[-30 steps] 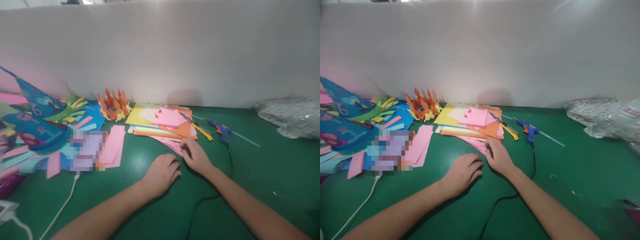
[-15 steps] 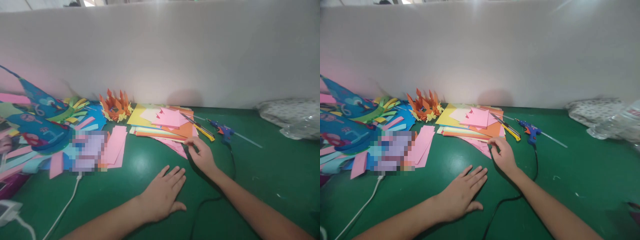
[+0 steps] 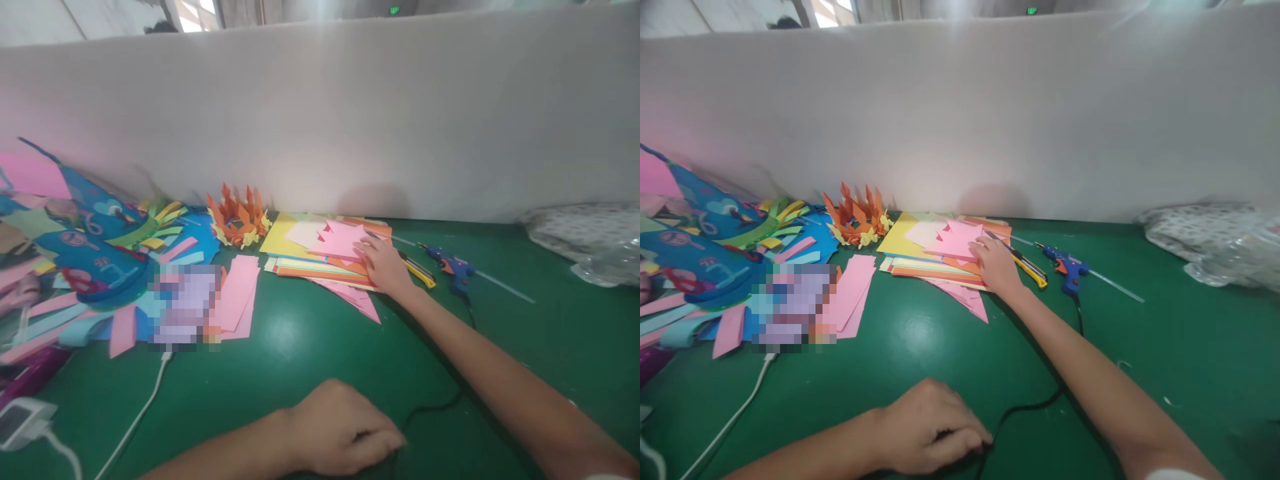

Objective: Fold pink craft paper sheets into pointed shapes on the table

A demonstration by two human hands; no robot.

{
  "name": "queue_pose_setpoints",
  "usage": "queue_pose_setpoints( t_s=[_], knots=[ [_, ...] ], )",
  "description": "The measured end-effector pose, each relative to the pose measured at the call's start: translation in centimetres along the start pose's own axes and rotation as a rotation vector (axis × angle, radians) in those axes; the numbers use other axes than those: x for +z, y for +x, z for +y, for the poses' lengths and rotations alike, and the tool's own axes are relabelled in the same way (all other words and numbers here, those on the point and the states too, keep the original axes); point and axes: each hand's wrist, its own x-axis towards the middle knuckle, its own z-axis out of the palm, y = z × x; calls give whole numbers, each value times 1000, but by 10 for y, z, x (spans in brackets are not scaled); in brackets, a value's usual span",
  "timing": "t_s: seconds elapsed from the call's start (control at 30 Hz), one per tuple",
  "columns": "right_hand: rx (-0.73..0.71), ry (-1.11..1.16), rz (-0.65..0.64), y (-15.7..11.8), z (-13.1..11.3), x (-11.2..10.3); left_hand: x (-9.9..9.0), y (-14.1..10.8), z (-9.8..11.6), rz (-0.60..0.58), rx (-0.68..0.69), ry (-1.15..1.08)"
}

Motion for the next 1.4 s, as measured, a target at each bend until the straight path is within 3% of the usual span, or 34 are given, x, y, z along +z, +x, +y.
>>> queue_pose_setpoints(
  t_s=[0.1,0.17,0.23,0.3,0.43,0.5,0.57,0.7,0.83,1.03,1.13,1.3,1.4],
  knots=[
    [-9,-1,6,5,4,5,-2,1,1,103,-84,122],
    [-11,11,26,8,4,5,-4,2,3,71,-102,186],
    [-2,30,71,11,-1,0,-6,1,4,2,-25,105],
    [28,46,147,11,-12,-9,-7,0,5,44,-5,-59],
    [42,191,284,0,-49,-36,-16,1,-8,477,-301,-444],
    [13,295,246,-11,-70,-48,-26,3,-20,659,-388,-749],
    [83,409,158,-23,-87,-56,-38,3,-28,725,-436,-976],
    [242,601,-15,-44,-106,-59,-58,-1,-30,723,-459,-1225],
    [277,752,-62,-58,-114,-54,-66,-6,-29,693,-559,-1384],
    [75,684,-186,-73,-127,-52,-68,-10,-28,689,-710,-1508],
    [22,763,-218,-73,-126,-46,-68,-11,-26,659,-727,-1476],
    [369,864,-60,-73,-109,-40,-74,-16,-30,657,-736,-1360],
    [462,947,-124,-78,-101,-41,-77,-23,-38,624,-792,-1270]
  ],
)
